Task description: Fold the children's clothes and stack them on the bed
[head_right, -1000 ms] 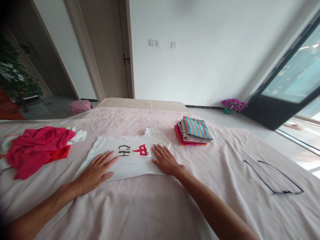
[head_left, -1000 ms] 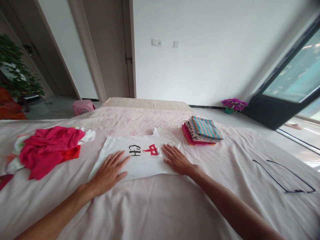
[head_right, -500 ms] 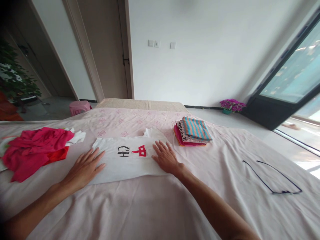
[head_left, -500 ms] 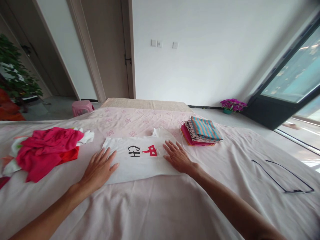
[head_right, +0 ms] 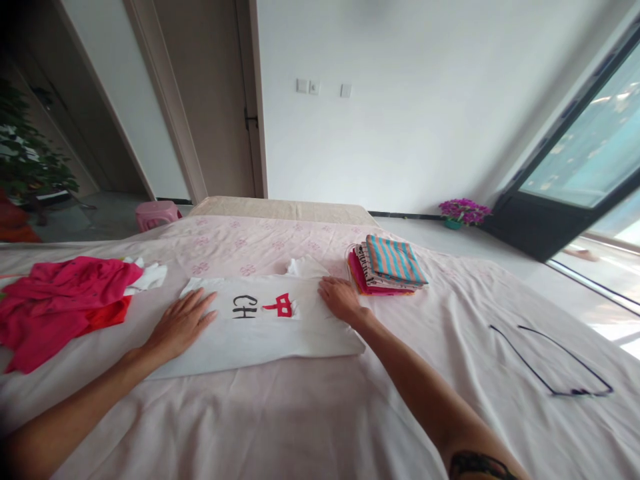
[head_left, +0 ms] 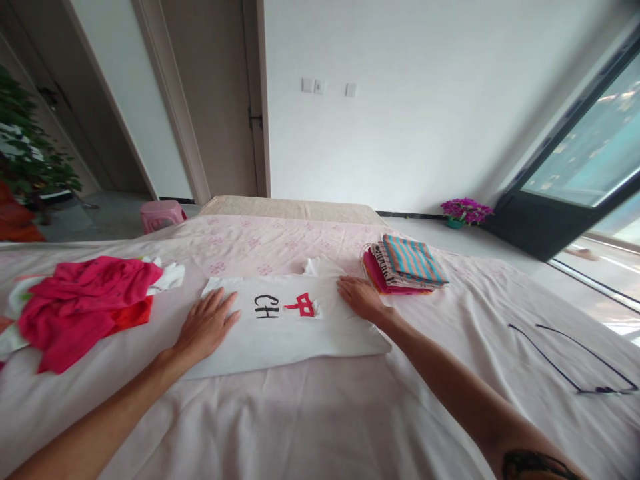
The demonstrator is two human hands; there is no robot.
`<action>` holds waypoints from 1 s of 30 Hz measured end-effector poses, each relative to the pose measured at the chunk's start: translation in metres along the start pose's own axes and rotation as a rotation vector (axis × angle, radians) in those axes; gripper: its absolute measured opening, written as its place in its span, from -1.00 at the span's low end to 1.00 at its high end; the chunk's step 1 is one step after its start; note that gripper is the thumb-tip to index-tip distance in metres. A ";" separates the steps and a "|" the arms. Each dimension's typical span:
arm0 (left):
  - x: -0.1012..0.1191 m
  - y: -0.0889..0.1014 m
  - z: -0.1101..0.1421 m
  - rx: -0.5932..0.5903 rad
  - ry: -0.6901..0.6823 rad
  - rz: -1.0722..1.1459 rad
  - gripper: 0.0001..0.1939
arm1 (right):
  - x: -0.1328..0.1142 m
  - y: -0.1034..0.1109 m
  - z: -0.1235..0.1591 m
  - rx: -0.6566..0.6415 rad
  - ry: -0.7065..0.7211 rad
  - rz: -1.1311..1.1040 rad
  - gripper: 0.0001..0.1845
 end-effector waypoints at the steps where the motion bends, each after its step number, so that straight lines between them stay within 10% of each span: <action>1: -0.007 0.001 -0.008 -0.006 0.020 0.006 -0.44 | 0.001 0.004 -0.009 0.019 -0.055 -0.024 -0.58; 15: -0.052 0.006 -0.089 -0.159 0.265 0.126 -0.59 | -0.005 0.002 -0.105 0.025 -0.414 -0.297 -0.77; 23: -0.067 0.035 -0.048 0.128 0.056 0.216 -0.79 | -0.009 0.041 -0.019 0.262 0.083 -0.605 -0.83; 30: -0.053 0.031 0.018 0.065 -0.203 0.288 -0.83 | -0.006 0.014 0.055 0.076 0.299 -0.256 -0.53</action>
Point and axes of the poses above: each hand's wrist, its own z-axis away from the middle knuckle, its own y-axis out of the back of the hand, x = y × z, the point moved 2 cm from there along -z, towards the middle knuckle, and after that the axes turned 7 degrees about -z, right-handed, at the moved point
